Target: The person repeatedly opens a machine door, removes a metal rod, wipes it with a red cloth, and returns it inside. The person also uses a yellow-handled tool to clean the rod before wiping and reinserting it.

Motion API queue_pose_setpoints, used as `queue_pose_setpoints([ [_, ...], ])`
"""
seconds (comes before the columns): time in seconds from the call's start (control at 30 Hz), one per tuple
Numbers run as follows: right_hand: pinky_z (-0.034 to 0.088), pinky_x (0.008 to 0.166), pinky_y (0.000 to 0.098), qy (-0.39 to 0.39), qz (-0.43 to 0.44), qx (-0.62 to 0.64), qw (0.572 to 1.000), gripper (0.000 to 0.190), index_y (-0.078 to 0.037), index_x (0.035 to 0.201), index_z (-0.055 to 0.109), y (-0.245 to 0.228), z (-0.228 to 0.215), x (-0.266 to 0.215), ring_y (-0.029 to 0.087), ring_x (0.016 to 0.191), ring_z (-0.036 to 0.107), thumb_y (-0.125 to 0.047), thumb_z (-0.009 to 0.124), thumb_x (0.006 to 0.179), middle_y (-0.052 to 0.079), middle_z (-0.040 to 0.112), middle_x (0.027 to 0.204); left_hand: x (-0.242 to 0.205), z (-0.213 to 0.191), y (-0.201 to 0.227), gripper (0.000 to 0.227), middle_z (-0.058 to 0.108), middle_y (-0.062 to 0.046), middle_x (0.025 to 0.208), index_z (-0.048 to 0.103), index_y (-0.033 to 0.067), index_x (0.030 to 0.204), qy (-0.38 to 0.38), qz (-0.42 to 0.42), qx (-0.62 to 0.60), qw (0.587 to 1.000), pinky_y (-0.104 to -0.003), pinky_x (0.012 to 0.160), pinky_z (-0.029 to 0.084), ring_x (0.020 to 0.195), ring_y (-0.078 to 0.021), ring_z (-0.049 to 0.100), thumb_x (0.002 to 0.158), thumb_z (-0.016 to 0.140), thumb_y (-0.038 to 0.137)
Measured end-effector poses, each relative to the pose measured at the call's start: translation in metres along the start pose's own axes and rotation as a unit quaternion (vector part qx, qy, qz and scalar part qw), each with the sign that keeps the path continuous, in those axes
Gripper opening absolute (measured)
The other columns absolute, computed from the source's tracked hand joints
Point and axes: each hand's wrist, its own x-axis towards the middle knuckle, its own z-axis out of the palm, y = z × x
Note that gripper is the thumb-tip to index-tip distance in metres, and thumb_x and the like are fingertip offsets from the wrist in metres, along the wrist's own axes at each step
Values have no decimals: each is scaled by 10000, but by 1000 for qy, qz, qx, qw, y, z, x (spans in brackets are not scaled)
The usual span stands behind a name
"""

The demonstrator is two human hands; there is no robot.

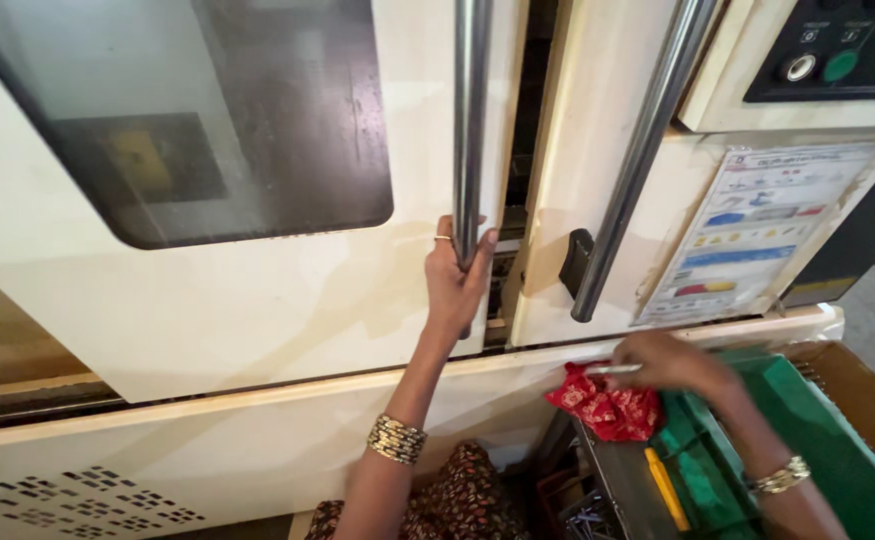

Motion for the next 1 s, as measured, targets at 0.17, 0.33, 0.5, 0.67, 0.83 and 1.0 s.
queue_pose_setpoints([
  [0.17, 545, 794, 398, -76, -26, 30, 996, 323, -220, 1032, 778, 10, 79, 48, 198, 865, 734, -477, 767, 836, 50, 769, 902, -3, 26, -7, 255, 651, 9, 715, 576, 49, 1188, -2, 81, -37, 996, -292, 573, 491, 611, -109, 643, 1046, 679, 235],
  [0.33, 502, 735, 451, -58, -182, 44, 981, 300, -130, 906, 761, 34, 129, 78, 295, 797, 701, -427, 724, 896, 112, 729, 833, -5, 50, -11, 273, 565, -54, 595, 562, 16, 1168, -1, 45, 18, 999, -319, 523, 459, 510, -172, 578, 1018, 677, 214],
  [0.5, 492, 697, 456, -77, -214, 59, 972, 367, -65, 883, 702, 39, 146, 93, 315, 770, 679, -430, 727, 916, 139, 699, 814, -5, 53, -13, 304, 562, -45, 594, 541, 0, 1187, 22, 67, 36, 997, -315, 525, 459, 507, -167, 580, 1026, 669, 224],
  [0.67, 507, 656, 372, -122, -192, 174, 958, 407, -81, 908, 696, 32, 140, 94, 194, 677, 675, -484, 662, 952, 95, 686, 713, -9, 53, -19, 470, 595, -53, 601, 424, -28, 1333, 5, 24, 45, 999, -322, 511, 455, 514, -151, 598, 1017, 673, 214],
  [0.83, 475, 624, 351, -52, -237, 191, 951, 484, -30, 876, 678, 31, 147, 97, 127, 628, 556, -502, 680, 982, 64, 607, 665, -33, 58, -38, 703, 563, -247, 1232, 142, -61, 1558, 28, 139, 43, 989, -342, 868, 541, 1037, -297, 652, 1058, 616, 80],
  [1.0, 484, 658, 359, -48, -244, 203, 947, 486, -11, 977, 712, 40, 163, 113, 127, 697, 581, -496, 718, 951, 95, 629, 733, -104, 58, -67, 795, 366, -313, 1518, 119, -51, 1548, 113, 254, 173, 945, -476, 1165, 427, 1395, -447, 468, 985, 672, 40],
])
